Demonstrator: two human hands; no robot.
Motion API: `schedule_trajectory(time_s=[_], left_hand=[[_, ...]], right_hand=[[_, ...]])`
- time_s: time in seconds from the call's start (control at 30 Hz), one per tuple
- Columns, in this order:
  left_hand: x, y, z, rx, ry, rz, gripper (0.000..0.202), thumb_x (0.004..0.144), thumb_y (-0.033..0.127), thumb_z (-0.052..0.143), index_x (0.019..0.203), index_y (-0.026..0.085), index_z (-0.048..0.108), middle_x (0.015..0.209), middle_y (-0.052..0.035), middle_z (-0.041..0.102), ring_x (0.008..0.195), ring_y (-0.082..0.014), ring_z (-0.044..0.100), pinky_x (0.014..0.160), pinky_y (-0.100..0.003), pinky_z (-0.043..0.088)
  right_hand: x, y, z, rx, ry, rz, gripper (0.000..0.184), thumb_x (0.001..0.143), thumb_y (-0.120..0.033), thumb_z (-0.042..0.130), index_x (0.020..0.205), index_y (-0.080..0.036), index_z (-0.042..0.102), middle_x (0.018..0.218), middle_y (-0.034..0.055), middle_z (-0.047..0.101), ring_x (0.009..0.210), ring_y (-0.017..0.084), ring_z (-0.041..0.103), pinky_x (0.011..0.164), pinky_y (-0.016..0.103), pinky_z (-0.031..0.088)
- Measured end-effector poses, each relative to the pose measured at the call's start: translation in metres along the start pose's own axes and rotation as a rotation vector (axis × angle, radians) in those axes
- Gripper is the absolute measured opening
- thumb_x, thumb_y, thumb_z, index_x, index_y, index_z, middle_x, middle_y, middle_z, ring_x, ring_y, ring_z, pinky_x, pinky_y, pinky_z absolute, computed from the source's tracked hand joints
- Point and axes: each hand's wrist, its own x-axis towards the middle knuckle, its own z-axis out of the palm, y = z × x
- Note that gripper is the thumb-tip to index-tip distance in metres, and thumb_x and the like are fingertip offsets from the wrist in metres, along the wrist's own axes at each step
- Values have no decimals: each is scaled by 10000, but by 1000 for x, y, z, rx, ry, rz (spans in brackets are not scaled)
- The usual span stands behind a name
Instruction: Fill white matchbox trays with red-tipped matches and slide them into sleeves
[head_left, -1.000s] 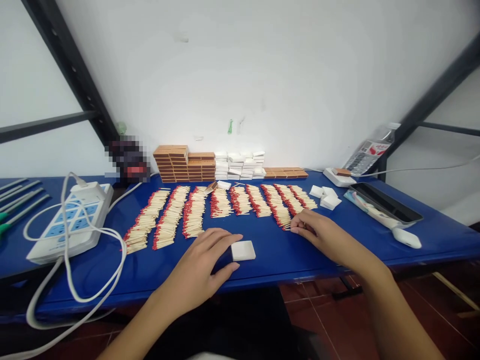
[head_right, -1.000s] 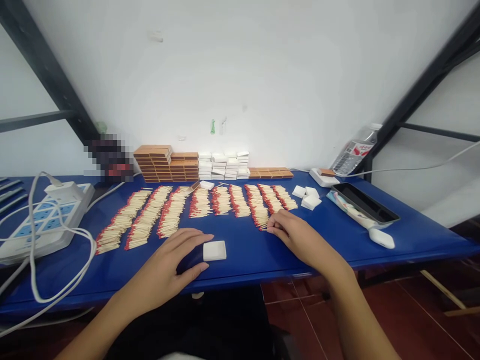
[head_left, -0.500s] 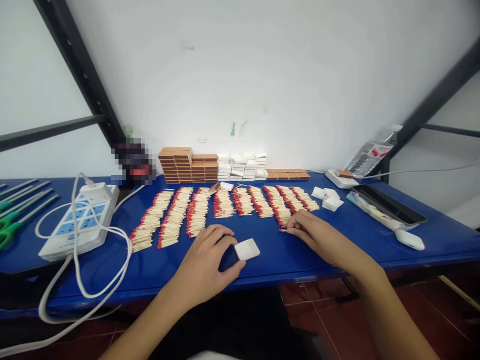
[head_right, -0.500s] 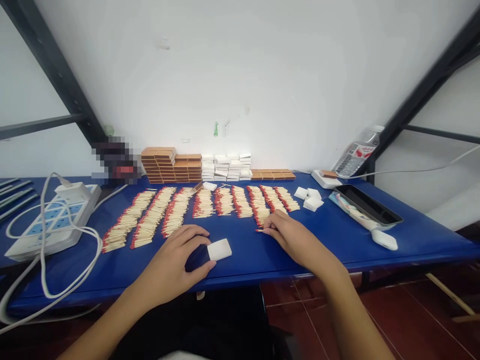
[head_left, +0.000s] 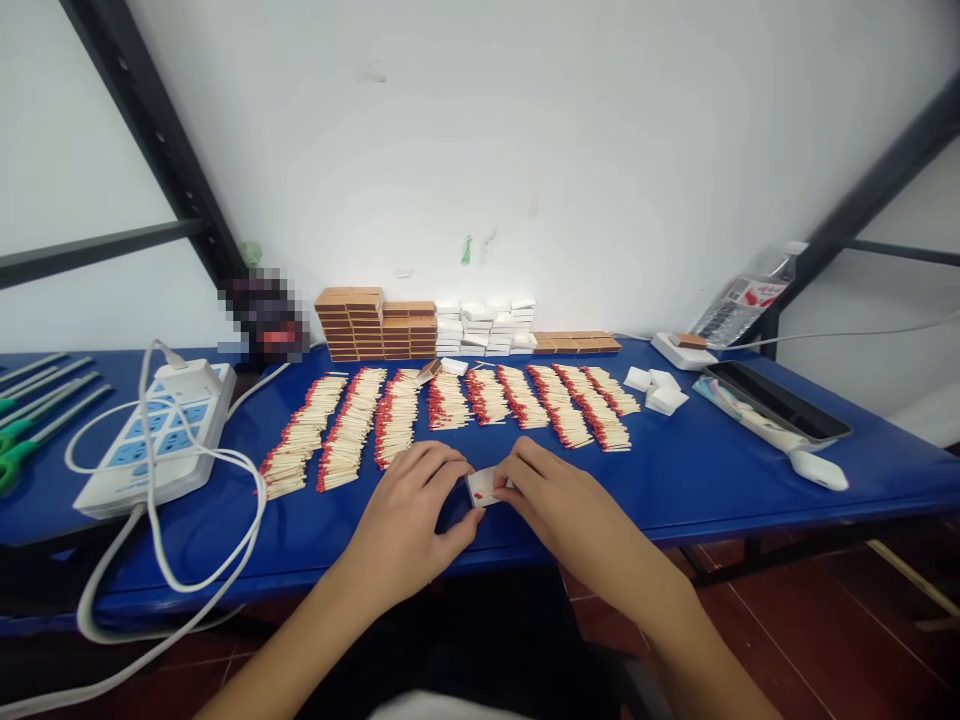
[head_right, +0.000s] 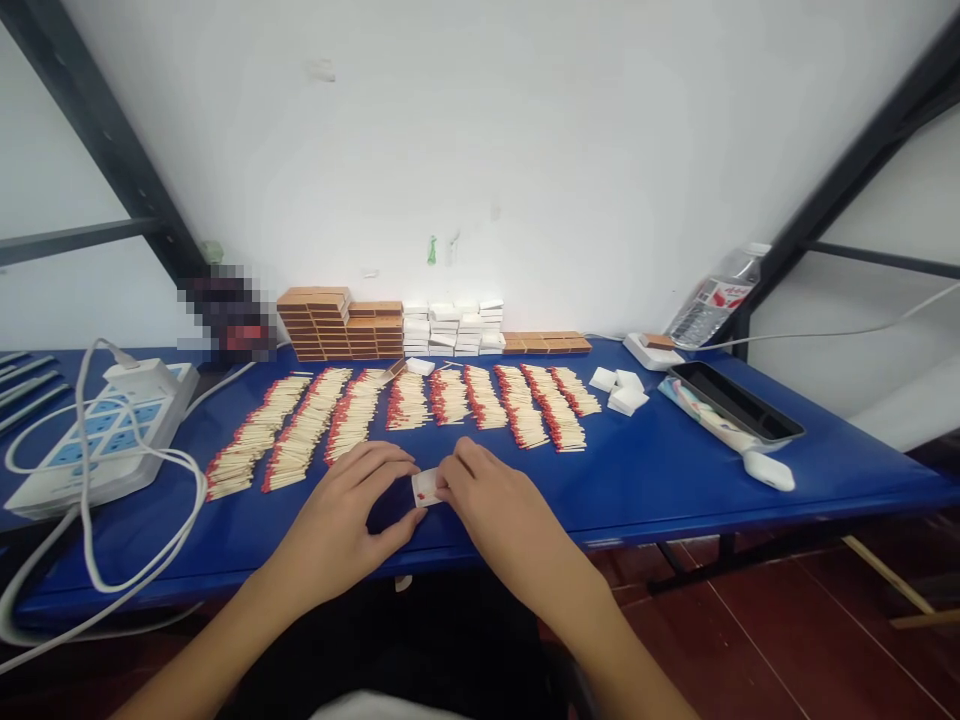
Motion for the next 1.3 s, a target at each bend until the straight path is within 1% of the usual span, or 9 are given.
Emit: schedule_trajectory(time_s=[0.07,0.13,0.2,0.3,0.4,0.5,0.77,1.07,1.3], left_hand=[[-1,0,0,8,11,5,232,959,176,751,1176,213,679,1206,-91,744,1151,-291,690,1034,-490,587],[-2,1,0,19,15,10,236,960,190,756,1183,218,684,1214,-94,750,1167,-299,692,1045,-499,587],[-3,1,-1,29,14,19,232,963,209,760,1184,223,693,1219,-97,759,1175,-307,697,1048,-509,590],[-3,2,-2,43,4,32,225,969,227,755,1188,221,704,1217,-101,769,1177,-312,702,1048,-521,594],[-3,2,-2,47,6,36,230,969,224,749,1196,220,709,1211,-100,774,1173,-311,707,1048,-520,599],[-3,2,-2,45,4,29,229,971,226,750,1196,222,710,1211,-98,775,1181,-311,708,1056,-517,598],[-5,1,-2,56,-14,25,234,990,242,747,1215,206,693,1234,-109,764,1204,-317,694,1068,-531,588],[-4,1,-3,40,-33,10,225,994,248,743,1211,208,698,1227,-104,762,1223,-321,687,1099,-551,574],[-4,2,-4,32,-28,0,242,980,246,761,1214,227,701,1229,-98,767,1222,-320,694,1092,-532,574]], right_hand=[[0,1,-1,84,-12,9,97,1114,-197,581,1059,-220,657,1038,48,644,845,203,664,707,325,498],[-2,9,-4,186,10,32,127,1131,-229,556,1085,-234,674,1051,42,658,874,195,682,781,328,536],[-6,28,-7,230,84,88,152,1134,-250,546,1081,-243,688,1058,45,680,917,202,700,836,341,550],[-14,67,-9,152,212,215,157,1106,-279,570,1042,-240,708,1065,69,709,940,241,707,828,380,548],[-25,102,-9,125,226,268,174,1083,-313,577,1038,-244,730,1085,90,714,950,263,700,845,409,554],[-33,120,-8,149,200,301,209,1085,-374,575,1060,-255,745,1089,95,703,949,269,687,851,420,555],[-39,125,-9,177,202,334,219,1071,-428,607,1065,-254,739,1047,86,689,898,258,660,825,404,540],[-39,118,-16,158,124,313,244,1107,-391,536,976,-251,687,1030,78,685,932,259,660,848,393,526],[-39,121,-11,185,125,286,250,1122,-402,517,1050,-247,699,1074,86,682,945,254,665,865,406,539]])
